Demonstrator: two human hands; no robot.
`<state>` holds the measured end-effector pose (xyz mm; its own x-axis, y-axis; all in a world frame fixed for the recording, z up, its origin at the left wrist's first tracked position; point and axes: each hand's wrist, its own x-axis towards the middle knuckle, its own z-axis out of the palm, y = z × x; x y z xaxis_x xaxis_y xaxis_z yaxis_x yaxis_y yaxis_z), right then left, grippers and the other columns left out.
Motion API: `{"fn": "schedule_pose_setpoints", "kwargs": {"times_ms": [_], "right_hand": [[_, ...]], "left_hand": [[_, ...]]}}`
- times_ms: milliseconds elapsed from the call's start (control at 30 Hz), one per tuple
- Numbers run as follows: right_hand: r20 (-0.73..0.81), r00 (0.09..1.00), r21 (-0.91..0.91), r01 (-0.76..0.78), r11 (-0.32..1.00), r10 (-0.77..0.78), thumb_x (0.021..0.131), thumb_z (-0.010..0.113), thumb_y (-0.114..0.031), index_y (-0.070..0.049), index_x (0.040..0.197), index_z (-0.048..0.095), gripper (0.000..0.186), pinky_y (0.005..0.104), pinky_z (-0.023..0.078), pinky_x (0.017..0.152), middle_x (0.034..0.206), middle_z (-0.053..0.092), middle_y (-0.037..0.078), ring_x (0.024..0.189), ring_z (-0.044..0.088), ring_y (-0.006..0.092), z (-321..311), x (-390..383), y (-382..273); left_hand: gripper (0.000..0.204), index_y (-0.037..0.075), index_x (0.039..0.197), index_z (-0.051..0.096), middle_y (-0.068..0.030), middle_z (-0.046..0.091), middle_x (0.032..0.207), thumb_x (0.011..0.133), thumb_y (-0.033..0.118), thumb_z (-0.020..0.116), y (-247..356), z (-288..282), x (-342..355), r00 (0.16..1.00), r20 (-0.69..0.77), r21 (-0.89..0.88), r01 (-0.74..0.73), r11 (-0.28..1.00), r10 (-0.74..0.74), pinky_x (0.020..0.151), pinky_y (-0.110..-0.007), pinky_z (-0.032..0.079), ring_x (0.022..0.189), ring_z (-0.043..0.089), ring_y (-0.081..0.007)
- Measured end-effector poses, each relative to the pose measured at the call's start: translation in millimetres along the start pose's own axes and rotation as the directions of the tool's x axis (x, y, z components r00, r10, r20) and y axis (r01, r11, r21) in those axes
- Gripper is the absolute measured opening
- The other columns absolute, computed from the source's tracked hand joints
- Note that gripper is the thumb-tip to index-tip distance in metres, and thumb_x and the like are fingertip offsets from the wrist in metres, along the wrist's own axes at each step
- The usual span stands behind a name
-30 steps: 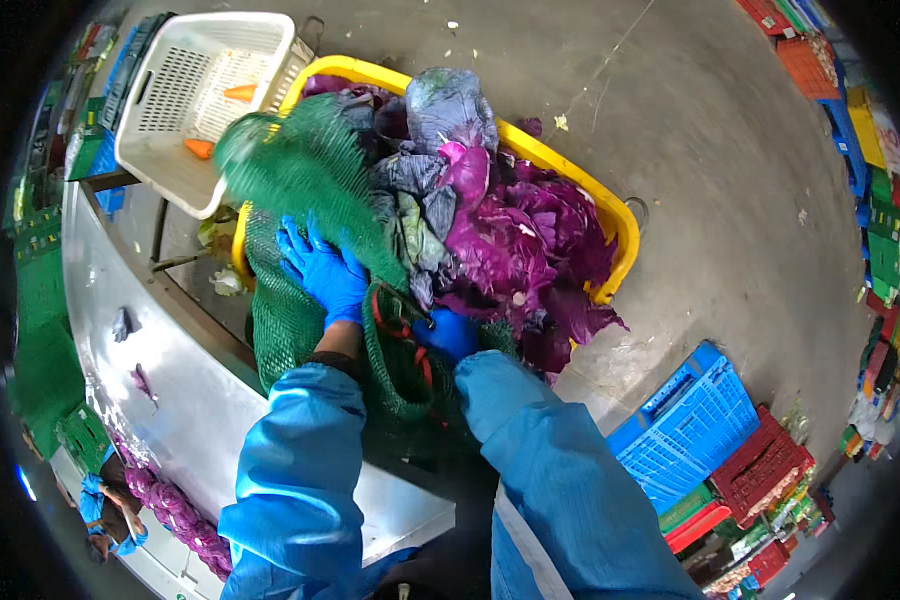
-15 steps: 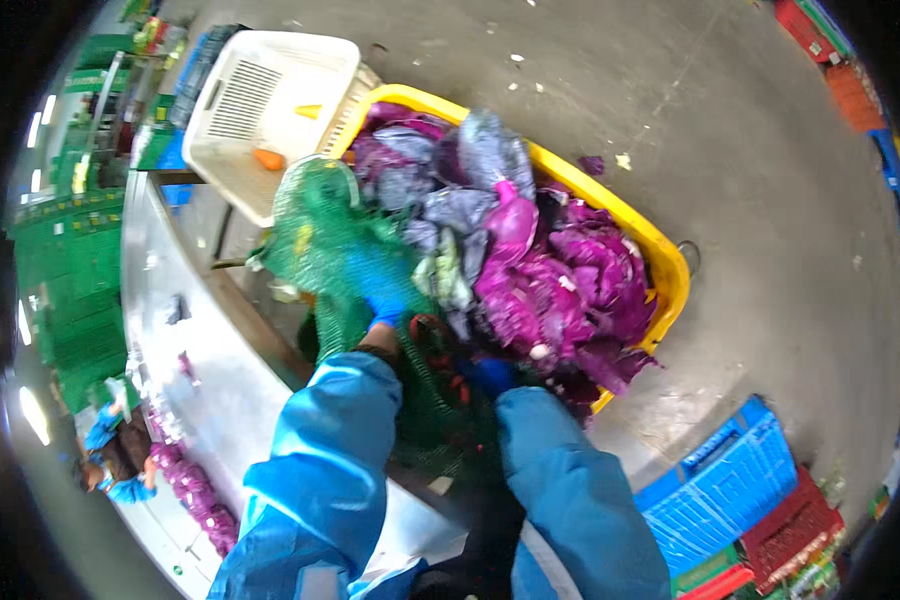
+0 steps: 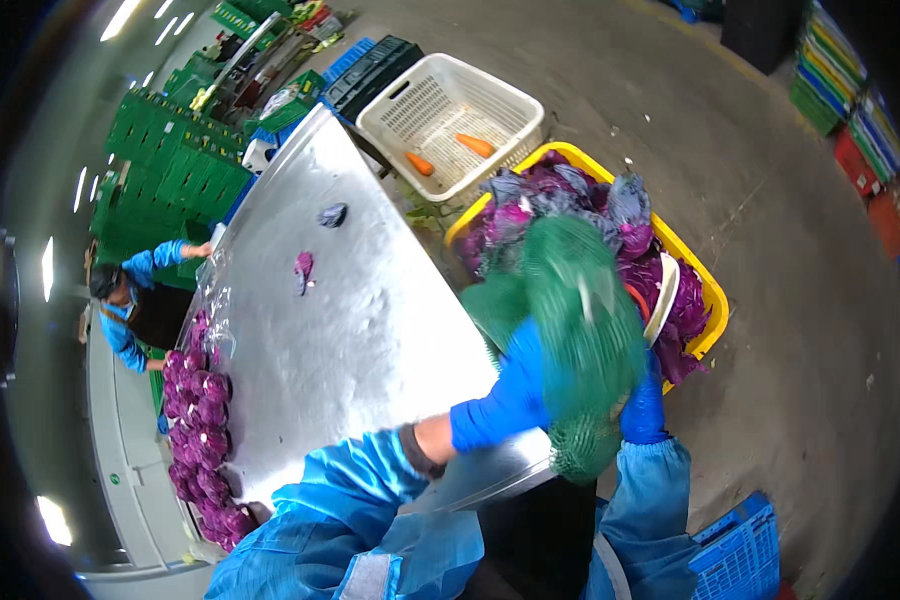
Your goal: Trimming the outer leaves and stalks of red cabbage heads using a knife and placing processed cabbage into a mesh bag.
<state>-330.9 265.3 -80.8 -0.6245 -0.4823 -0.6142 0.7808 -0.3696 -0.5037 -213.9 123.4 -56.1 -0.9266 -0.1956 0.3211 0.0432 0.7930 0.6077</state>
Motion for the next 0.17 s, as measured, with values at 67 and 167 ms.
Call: {"fn": "schedule_pose_setpoints", "kwargs": {"times_ms": [67, 167], "right_hand": [[0.249, 0.953, -0.456, 0.273, 0.847, -0.173, 0.088, 0.066, -0.018, 0.0, 0.125, 0.057, 0.042, 0.0247, 0.046, 0.065, 0.088, 0.06, 0.0, 0.074, 0.054, 0.008, -11.6, 5.1, 15.1], [0.385, 0.902, -0.618, 0.408, 0.672, -0.193, 0.084, 0.067, -0.007, 0.002, 0.123, 0.057, 0.041, 0.0242, 0.048, 0.065, 0.09, 0.063, 0.001, 0.073, 0.057, 0.0069, 24.4, -38.8, 19.8]], "left_hand": [[0.045, -0.002, 0.125, 0.054, -0.0191, 0.051, 0.133, 0.088, 0.021, 0.065, 44.6, -19.1, -31.9, 0.986, 0.093, -0.593, 0.169, 0.787, -0.142, 0.103, -0.041, 0.042, 0.123, 0.051, -0.0288], [0.048, -0.002, 0.132, 0.048, -0.0169, 0.051, 0.134, 0.092, 0.021, 0.062, 65.0, -67.8, -91.8, 0.898, 0.231, -0.934, 0.312, 0.173, -0.374, 0.103, -0.04, 0.043, 0.123, 0.051, -0.0252]]}}
